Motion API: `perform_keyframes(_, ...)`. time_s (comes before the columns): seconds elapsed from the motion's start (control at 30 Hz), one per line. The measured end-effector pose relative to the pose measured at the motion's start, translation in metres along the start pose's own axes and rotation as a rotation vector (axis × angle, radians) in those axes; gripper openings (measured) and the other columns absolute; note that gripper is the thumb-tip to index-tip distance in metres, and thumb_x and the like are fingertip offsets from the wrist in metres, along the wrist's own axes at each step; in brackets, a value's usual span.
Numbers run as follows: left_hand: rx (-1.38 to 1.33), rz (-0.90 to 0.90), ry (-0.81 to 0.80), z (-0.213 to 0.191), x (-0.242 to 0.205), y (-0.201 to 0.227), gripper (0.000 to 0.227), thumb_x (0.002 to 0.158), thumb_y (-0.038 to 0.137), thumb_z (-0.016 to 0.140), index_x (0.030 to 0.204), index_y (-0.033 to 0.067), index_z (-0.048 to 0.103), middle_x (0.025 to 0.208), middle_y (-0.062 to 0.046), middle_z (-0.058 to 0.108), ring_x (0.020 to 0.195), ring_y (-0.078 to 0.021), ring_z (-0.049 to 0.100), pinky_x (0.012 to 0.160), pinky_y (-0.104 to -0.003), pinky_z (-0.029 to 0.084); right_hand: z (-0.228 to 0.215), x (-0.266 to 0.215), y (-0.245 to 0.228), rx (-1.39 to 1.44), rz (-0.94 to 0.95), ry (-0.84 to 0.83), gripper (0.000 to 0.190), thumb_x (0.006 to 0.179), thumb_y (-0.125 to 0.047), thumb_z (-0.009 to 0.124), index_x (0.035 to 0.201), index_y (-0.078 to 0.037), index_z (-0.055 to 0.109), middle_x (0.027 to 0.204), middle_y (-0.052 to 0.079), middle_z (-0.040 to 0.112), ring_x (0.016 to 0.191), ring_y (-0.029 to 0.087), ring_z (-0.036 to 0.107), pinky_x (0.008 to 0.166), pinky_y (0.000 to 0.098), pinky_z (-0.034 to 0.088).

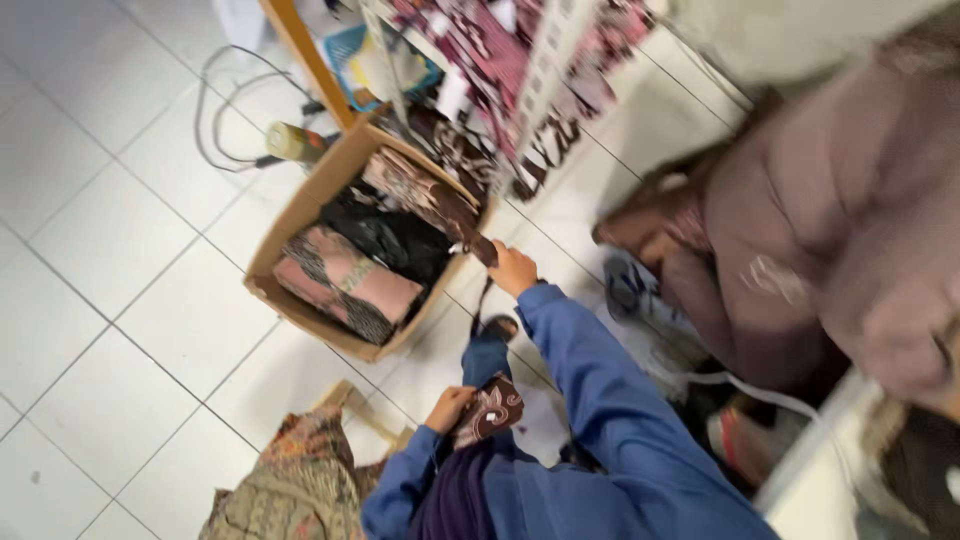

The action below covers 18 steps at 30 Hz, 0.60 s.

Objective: The person folds patterned fabric strips on a table, aligns them with paper templates, and uses an iron to press the folds. The person repeats this process for multiple fabric pieces, placing finished items aside.

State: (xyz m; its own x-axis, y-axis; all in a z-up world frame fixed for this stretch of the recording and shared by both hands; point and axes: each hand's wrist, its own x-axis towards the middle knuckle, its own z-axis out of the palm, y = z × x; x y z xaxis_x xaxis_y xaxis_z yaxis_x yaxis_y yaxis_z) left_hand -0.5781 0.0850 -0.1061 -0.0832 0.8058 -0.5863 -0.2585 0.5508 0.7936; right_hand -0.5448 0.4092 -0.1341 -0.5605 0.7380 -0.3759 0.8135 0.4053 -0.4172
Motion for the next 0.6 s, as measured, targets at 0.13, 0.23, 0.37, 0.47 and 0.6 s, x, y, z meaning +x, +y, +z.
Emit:
perform_keyframes(0.13, -0.208, -0.045, 0.179, -0.03, 0.032, 0.034, 0.036, 0.093, 0.021, 0.054, 0.104, -0.0051, 0.076, 0.083, -0.004, 0.072, 0.076, -0.0117, 0.061, 0.071, -0.026, 0.05, -0.032, 0.141, -0.053, -0.218, -0.136, 0.22, 0.079, 0.08, -0.038, 0.073, 0.151, -0.019, 0.044, 0.132, 0.026, 0.057, 0.119, 0.045, 0.057, 0.1, 0.0591, 0.042)
perform_keyframes(0.23, -0.308, -0.155, 0.203, -0.034, 0.038, 0.044, 0.035, 0.089, 0.016, 0.058, 0.109, -0.0059, 0.076, 0.087, -0.004, 0.075, 0.077, -0.0121, 0.063, 0.072, -0.026, 0.05, -0.025, 0.142, -0.066, -0.376, -0.296, 0.321, 0.072, 0.077, -0.034, 0.07, 0.143, -0.014, 0.051, 0.144, 0.024, 0.049, 0.134, 0.041, 0.044, 0.109, 0.0599, 0.032)
perform_keyframes(0.37, -0.263, -0.157, 0.158, -0.04, 0.084, 0.063, 0.033, 0.091, 0.016, 0.06, 0.113, -0.0039, 0.075, 0.082, -0.005, 0.071, 0.073, -0.0126, 0.061, 0.067, -0.027, 0.049, -0.01, 0.043, -0.038, -0.217, -0.188, 0.02, 0.047, 0.09, -0.022, 0.064, 0.135, -0.008, 0.063, 0.148, 0.02, 0.052, 0.141, 0.037, 0.046, 0.11, 0.0532, 0.041)
perform_keyframes(0.47, -0.102, -0.157, 0.128, -0.061, 0.116, 0.075, 0.031, 0.09, 0.016, 0.061, 0.111, -0.003, 0.075, 0.083, -0.005, 0.073, 0.074, -0.0108, 0.064, 0.068, -0.026, 0.052, -0.021, -0.07, 0.019, -0.181, 0.13, -0.46, 0.045, 0.09, -0.036, 0.068, 0.127, -0.011, 0.063, 0.146, 0.018, 0.052, 0.141, 0.037, 0.046, 0.112, 0.055, 0.041)
perform_keyframes(0.6, -0.075, -0.182, 0.055, -0.064, 0.157, 0.097, 0.028, 0.091, 0.011, 0.062, 0.113, -0.0021, 0.075, 0.08, -0.006, 0.068, 0.069, -0.014, 0.058, 0.062, -0.028, 0.046, -0.073, -0.189, 0.087, -0.066, 0.362, -0.557, 0.042, 0.089, -0.03, 0.064, 0.128, -0.018, 0.068, 0.142, 0.025, 0.054, 0.135, 0.042, 0.049, 0.111, 0.0492, 0.043)
